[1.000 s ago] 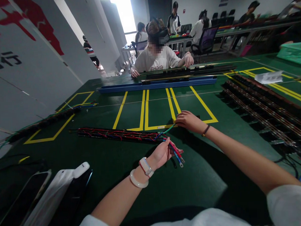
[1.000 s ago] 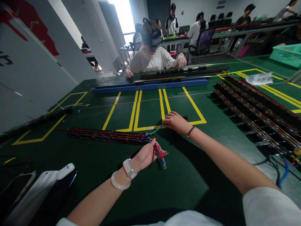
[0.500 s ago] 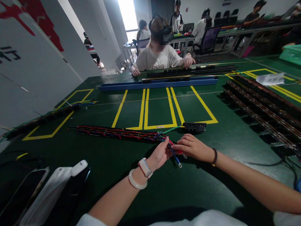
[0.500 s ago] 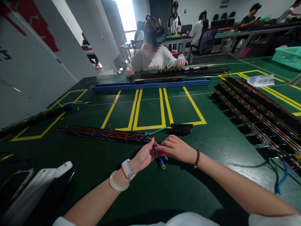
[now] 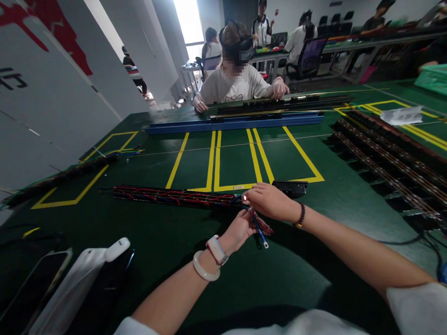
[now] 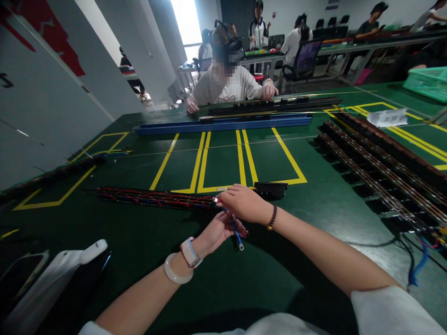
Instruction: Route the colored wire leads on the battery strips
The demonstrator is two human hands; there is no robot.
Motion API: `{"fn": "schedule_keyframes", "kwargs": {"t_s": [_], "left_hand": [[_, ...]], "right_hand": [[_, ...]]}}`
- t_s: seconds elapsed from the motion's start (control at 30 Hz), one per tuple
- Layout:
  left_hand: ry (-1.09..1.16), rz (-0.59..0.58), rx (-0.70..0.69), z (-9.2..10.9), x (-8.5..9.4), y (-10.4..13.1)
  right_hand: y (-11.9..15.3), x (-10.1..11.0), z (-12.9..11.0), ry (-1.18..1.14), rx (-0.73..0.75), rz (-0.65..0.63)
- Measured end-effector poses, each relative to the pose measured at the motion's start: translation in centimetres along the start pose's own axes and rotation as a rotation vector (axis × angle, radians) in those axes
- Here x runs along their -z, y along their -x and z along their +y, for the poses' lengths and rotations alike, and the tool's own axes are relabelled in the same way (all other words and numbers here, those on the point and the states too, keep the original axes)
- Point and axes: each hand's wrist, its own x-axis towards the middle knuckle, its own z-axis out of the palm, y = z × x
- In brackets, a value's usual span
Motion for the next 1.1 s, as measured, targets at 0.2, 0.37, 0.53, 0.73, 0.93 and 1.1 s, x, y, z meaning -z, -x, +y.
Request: {"fn": "schedule_keyframes", "kwargs": {"t_s": [0.2, 0.37, 0.53, 0.73, 0.93, 1.1], "left_hand": [[-0.063, -0.078, 0.014, 0.1, 0.8, 0.1], [-0.016, -0.085, 0.004, 0.3, 1.0, 0.2], [0.044, -0.037, 0.006, 0.4, 0.6, 0.0], [0.053, -0.014, 0.013, 0.4, 0.3, 0.0], [-0.037, 0.083, 0.019, 0.7, -0.5, 0.4], [-0.296, 0.122, 0.136, 1.5, -0.1, 0.6]], "right_hand": [[-6.4, -2.4, -1.7, 0.141, -0.001, -0.122], [-7.2, -3.1, -2.1, 0.073, 0.005, -0.145], [-3.5, 1.3, 1.0, -0.182, 0.071, -0.208], [0.7, 1.4, 5.0, 0.093, -0.216, -0.239], [1.6, -0.9, 6.0, 0.139, -0.233, -0.235], [1.7, -1.5, 6.7, 0.104, -0.235, -0.177]]}}
